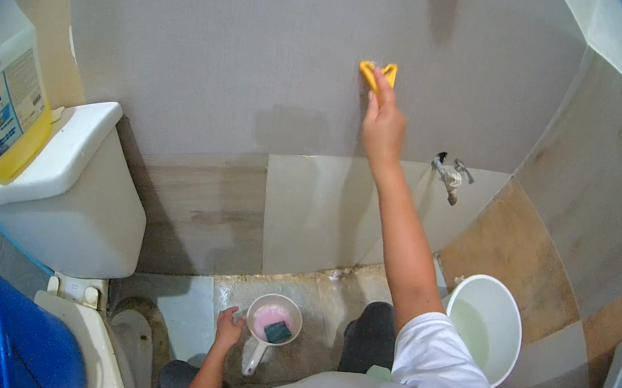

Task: The person dips a sponge into a bucket of soapy water, scrubs the tiled bathroom walls, and uses a yellow scraper tool on the tiles and around the faucet.

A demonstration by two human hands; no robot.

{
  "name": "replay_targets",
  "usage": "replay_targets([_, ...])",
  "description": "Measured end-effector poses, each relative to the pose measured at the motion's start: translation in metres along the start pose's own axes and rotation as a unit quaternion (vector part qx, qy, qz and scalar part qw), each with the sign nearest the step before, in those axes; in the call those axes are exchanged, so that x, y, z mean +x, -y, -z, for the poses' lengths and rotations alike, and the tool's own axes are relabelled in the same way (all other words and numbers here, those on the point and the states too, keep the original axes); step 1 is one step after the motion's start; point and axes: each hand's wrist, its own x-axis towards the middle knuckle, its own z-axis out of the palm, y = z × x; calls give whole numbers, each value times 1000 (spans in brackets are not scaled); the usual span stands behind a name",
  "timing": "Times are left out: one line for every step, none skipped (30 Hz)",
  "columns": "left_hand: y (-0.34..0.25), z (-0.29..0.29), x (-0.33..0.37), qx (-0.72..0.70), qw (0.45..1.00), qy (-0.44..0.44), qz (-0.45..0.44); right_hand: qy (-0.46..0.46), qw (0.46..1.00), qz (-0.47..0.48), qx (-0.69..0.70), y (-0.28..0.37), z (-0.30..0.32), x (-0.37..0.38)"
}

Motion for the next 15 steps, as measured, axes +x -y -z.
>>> replay_targets([4,1,-1,-9,1000,-21,-20,-4,999,37,-20,-17,-8,-18])
replay_targets([5,1,-2,-10,1000,-18,-18,-5,996,74,-41,-34,-15,-37])
replay_targets([3,-3,-2,-11,999,-15,-38,-3,996,75,-45,-48,-16,-53])
replay_targets([2,-4,0,-9,998,-15,-59,21,996,65,-51,-51,-14,-68])
replay_targets([0,-5,2,-9,998,-16,-58,44,996,54,-56,-53,-13,-76])
replay_targets([-3,-7,5,-3,998,-21,-61,12,994,108,-28,-56,-19,-61])
replay_targets([-3,-9,6,8,998,-14,-63,-21,988,153,-6,-40,-19,-38])
replay_targets([-8,-9,6,11,998,-3,-64,-18,991,131,1,-14,-13,-17])
replay_targets([-16,-5,4,0,999,-2,-36,-15,994,109,11,12,-12,2])
replay_targets([-23,-7,1,-13,1000,1,-11,-14,995,95,-3,28,-10,19])
replay_targets([-24,-7,-2,-7,1000,5,-11,-13,997,81,-8,37,-14,25])
replay_targets([-24,-7,-5,-4,1000,7,-19,-15,997,75,-9,31,-20,14])
replay_targets([-22,-2,-6,2,1000,1,-25,37,999,25,1,20,-31,-8])
replay_targets([-19,-1,-6,6,1000,2,-27,87,996,-22,5,3,-37,-33])
replay_targets([-16,-6,-5,18,999,12,-42,62,998,16,1,-32,-47,-66])
